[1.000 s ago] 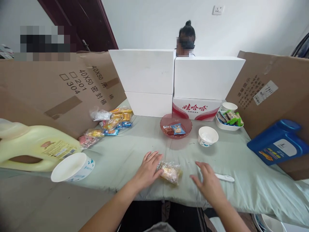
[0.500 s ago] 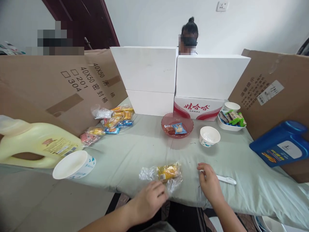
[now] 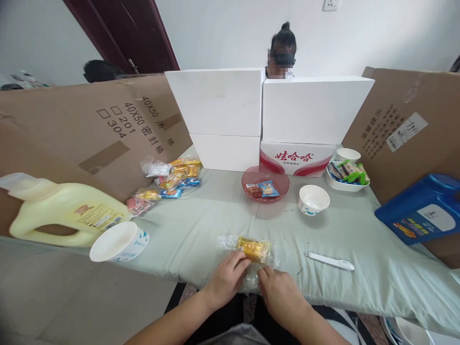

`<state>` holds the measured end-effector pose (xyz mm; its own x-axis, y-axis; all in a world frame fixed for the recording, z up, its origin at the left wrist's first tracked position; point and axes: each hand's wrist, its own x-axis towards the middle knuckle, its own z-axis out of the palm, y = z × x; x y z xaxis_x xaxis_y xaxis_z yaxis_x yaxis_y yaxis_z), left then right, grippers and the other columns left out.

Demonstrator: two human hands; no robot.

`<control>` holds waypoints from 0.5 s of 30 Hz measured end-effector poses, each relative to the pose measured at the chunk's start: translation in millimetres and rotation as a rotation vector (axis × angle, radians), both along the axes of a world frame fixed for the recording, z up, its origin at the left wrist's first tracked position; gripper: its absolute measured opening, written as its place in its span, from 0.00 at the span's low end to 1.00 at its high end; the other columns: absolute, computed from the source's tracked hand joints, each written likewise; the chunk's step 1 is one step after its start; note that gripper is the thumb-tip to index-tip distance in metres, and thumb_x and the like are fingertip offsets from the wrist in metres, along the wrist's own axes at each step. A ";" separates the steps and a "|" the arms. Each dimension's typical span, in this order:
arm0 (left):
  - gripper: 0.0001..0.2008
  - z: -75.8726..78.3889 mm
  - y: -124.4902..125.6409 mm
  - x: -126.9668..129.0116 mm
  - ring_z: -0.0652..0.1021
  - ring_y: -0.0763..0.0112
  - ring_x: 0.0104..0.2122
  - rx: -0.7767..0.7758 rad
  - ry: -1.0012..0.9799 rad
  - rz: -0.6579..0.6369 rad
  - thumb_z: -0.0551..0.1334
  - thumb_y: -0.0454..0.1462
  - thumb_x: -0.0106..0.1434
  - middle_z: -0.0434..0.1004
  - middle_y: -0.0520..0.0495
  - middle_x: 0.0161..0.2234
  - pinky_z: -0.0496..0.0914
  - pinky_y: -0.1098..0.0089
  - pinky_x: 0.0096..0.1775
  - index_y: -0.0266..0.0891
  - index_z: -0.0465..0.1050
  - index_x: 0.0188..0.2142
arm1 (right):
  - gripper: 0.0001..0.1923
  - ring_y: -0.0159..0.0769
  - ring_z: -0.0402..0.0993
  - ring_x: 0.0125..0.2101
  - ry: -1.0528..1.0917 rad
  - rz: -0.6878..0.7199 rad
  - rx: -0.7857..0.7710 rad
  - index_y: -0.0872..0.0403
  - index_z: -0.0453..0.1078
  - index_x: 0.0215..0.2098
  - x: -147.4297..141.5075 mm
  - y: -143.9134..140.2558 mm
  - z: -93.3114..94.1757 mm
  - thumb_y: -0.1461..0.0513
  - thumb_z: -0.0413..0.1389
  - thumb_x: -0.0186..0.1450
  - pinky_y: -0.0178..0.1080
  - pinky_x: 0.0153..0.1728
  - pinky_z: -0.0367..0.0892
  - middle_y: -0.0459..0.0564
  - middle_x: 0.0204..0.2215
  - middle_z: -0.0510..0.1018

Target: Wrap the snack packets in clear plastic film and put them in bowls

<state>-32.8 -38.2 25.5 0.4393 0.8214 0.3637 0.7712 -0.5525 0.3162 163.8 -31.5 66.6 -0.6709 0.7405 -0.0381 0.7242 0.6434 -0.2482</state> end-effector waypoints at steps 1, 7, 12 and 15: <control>0.12 -5.5 1.2 -2.4 0.73 0.62 0.41 0.034 -0.016 0.020 0.53 0.30 0.65 0.71 0.42 0.43 0.73 0.62 0.42 0.37 0.68 0.47 | 0.11 0.35 0.75 0.28 -0.066 -0.034 0.008 0.53 0.67 0.35 5.2 1.0 -4.9 0.71 0.45 0.66 0.34 0.27 0.64 0.49 0.32 0.75; 0.18 -15.0 6.5 -5.4 0.74 0.60 0.45 0.103 -0.020 0.040 0.55 0.32 0.64 0.68 0.38 0.48 0.74 0.62 0.44 0.36 0.64 0.53 | 0.14 0.42 0.78 0.27 -0.233 -0.315 0.008 0.56 0.67 0.50 22.6 9.4 -13.0 0.63 0.45 0.69 0.37 0.24 0.64 0.53 0.31 0.78; 0.10 -7.3 11.9 2.6 0.75 0.60 0.39 0.049 0.075 0.004 0.56 0.35 0.65 0.72 0.42 0.42 0.74 0.61 0.39 0.37 0.68 0.45 | 0.22 0.43 0.78 0.37 -0.031 -0.366 0.078 0.58 0.60 0.60 12.8 31.0 -11.9 0.67 0.43 0.68 0.41 0.36 0.71 0.59 0.44 0.77; 0.05 -5.5 9.9 7.6 0.73 0.63 0.35 0.065 0.147 -0.094 0.56 0.33 0.66 0.72 0.47 0.32 0.72 0.62 0.37 0.38 0.70 0.36 | 0.27 0.42 0.70 0.51 0.255 -0.232 0.151 0.55 0.60 0.61 6.9 51.3 -22.1 0.72 0.42 0.64 0.46 0.51 0.67 0.57 0.53 0.72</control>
